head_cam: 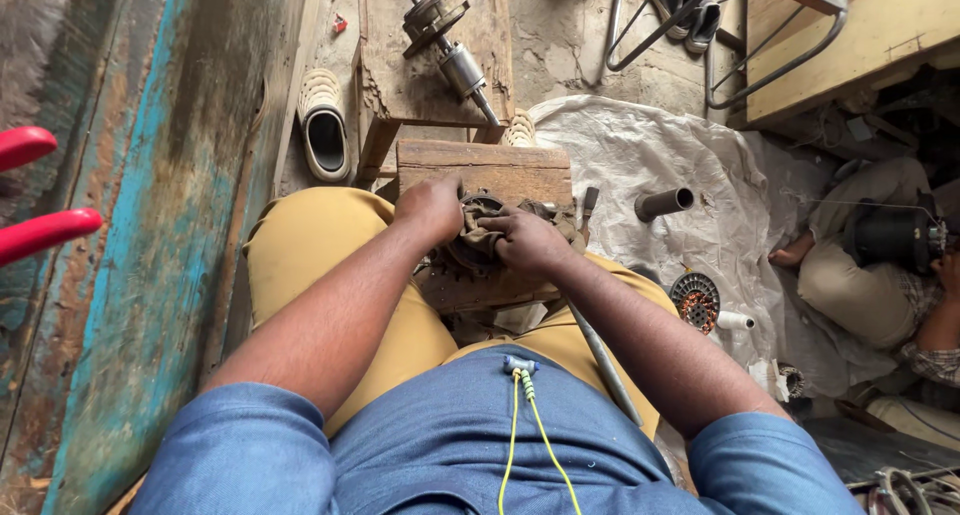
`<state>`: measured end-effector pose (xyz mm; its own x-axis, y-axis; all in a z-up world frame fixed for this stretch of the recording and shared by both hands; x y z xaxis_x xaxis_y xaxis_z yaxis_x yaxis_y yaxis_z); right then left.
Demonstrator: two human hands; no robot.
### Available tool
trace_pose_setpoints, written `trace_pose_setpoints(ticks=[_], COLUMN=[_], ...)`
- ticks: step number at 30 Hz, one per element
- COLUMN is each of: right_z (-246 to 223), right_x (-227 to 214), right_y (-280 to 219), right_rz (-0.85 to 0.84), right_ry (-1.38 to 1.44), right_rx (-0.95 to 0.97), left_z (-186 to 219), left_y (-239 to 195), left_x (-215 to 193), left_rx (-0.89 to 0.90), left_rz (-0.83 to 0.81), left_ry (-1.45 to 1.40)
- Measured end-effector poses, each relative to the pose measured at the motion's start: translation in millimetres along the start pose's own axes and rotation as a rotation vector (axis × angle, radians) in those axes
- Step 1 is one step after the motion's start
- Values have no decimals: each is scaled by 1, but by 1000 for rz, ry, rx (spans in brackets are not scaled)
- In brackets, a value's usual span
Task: The person sits on the floor and works on a mechanical part placed on a wooden block. They wipe the part with a cloth, then use a hammer and a metal file to strike and file the inner surface of the part repeatedly.
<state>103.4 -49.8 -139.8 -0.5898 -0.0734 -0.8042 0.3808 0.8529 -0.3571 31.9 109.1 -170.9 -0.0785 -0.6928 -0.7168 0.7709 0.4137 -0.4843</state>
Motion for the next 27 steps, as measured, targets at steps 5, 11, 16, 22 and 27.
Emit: trace_pose_setpoints(ticks=[5,11,16,22,27], right_z=[-14,-34,-51,-35,-9], right_x=[-10,-21,-33,-15,0], right_y=[4,3,1,-17,-11], right_rz=[-93,-249,-59,15,31], right_ry=[-82,-312,-598,-460,-98], right_rx=[33,99,-149,-329,-123], left_z=[3,7,6,8,4], left_y=[-5,-14,-15,-10,-5], left_x=[-8,-14,-18,-14,-7], left_rx=[-17,-45,-55,-42,-9], left_rz=[-27,-87,-117,-103,-64], left_ry=[24,46,62,112,88])
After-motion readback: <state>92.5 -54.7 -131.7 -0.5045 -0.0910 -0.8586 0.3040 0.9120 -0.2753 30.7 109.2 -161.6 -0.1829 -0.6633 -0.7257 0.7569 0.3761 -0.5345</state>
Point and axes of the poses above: each hand's wrist, its own y-axis towards the middle knuckle, its own x-axis out of the palm, z = x × y, the point moved 4 cm from there along y, towards the middle knuckle, and after that the axes turned 6 degrees about -x, right-handed, at the moved point
